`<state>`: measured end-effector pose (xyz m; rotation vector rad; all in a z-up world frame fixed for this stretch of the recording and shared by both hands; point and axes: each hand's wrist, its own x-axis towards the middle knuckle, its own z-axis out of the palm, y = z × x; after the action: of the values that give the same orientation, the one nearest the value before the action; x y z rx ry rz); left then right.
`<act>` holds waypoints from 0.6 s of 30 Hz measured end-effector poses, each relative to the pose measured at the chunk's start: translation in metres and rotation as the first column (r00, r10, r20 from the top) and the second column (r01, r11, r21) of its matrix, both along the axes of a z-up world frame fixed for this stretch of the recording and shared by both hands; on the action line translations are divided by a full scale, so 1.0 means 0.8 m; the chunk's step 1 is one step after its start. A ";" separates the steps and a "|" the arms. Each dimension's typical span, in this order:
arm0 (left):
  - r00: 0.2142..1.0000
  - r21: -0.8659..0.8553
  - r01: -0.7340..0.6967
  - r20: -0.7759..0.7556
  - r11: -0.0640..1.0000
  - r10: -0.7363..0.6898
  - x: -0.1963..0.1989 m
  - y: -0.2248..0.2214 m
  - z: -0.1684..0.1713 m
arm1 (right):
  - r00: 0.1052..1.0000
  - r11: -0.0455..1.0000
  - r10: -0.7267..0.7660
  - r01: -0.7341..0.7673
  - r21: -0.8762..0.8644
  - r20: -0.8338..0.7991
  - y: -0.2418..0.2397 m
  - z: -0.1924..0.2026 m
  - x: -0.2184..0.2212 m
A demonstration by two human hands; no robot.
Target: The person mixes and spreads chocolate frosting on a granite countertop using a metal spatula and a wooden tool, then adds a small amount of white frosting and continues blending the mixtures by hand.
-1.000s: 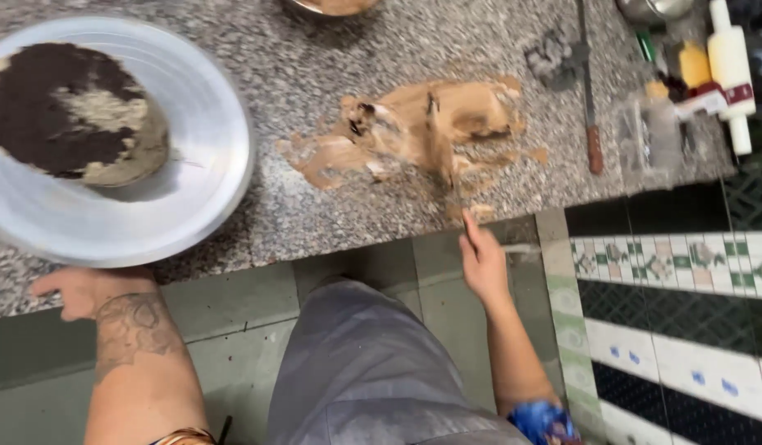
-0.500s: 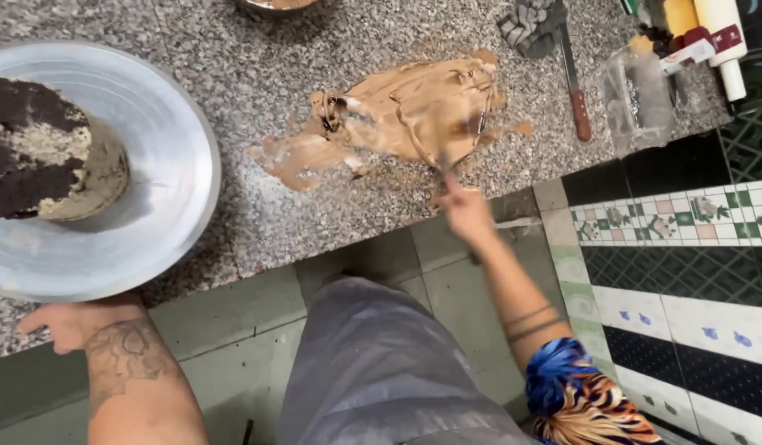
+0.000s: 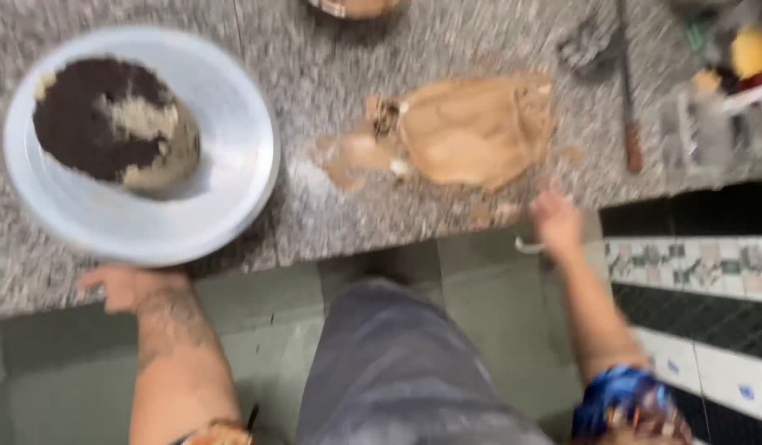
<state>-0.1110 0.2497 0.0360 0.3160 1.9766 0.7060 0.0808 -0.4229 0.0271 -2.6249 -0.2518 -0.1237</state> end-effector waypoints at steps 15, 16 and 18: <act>0.989 0.057 -0.044 0.141 0.997 0.036 -0.006 -0.016 0.027 | 0.957 0.962 -0.072 -0.008 -0.275 -0.280 0.050 0.022 -0.011; 0.975 0.073 -0.060 0.218 0.995 0.043 -0.009 -0.019 0.028 | 0.962 0.949 0.069 -0.146 -0.280 -0.266 0.072 0.007 -0.053; 0.980 0.076 -0.053 0.196 0.996 0.037 -0.009 -0.021 0.026 | 0.947 0.863 0.119 -0.247 -0.441 -0.298 0.069 0.020 -0.060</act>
<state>-0.1178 0.2332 0.0572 0.2415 1.7780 0.8163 0.0332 -0.3676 0.0435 -3.0380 -0.4935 0.4021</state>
